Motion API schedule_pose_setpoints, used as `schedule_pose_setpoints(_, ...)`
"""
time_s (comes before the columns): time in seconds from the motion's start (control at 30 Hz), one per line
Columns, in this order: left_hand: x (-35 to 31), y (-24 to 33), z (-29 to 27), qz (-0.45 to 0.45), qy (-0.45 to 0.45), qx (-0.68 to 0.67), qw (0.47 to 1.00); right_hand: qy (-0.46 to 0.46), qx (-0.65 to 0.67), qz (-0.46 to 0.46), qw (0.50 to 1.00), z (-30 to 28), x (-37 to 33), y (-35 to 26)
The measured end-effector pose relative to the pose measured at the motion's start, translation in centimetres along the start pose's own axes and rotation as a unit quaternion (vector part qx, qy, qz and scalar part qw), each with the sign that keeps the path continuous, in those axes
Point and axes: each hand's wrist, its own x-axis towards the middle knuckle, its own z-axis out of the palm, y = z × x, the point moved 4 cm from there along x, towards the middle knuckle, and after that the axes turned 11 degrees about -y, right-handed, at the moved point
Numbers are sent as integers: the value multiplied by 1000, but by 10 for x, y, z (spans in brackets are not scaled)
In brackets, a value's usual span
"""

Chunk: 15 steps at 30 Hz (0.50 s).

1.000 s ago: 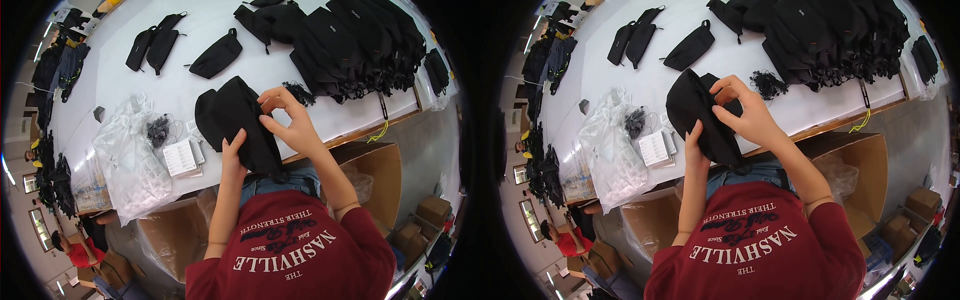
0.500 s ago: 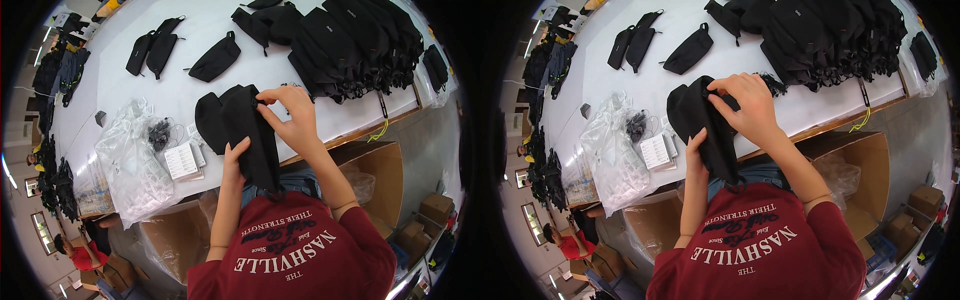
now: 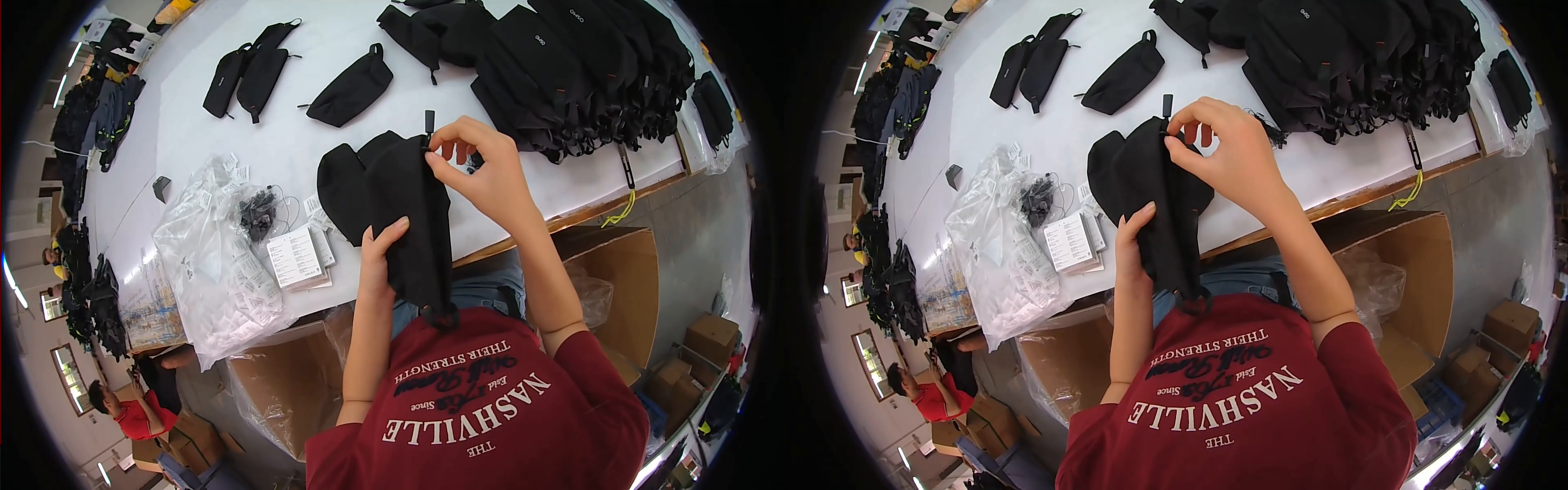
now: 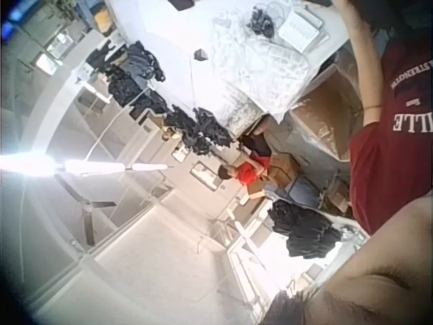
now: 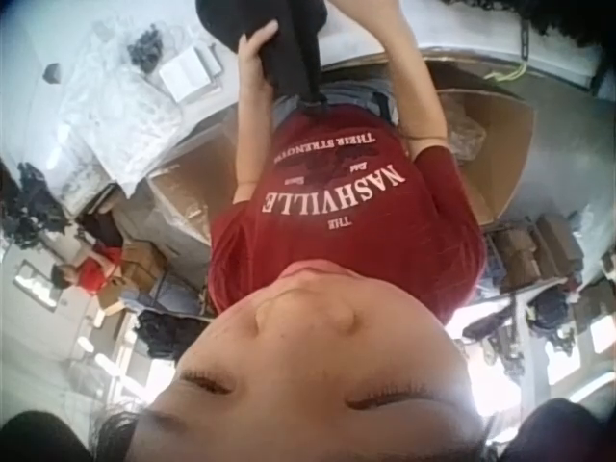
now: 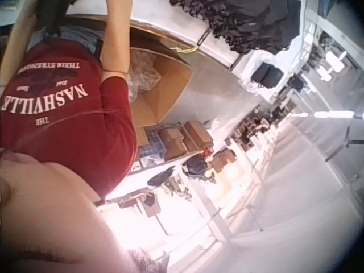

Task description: Assembling and packing small black cases, likely for eyewear, by attaching cords and inserting tags.

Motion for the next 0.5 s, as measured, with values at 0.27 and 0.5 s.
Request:
schedule_pose_setpoints(0.27,-1,6,-1,15,19,119,993,-50,32,20,998,-6,-6,12)
schedule_pose_setpoints(0.5,0,6,0,9,22,123,992,-55,44,25,997,-6,-7,17)
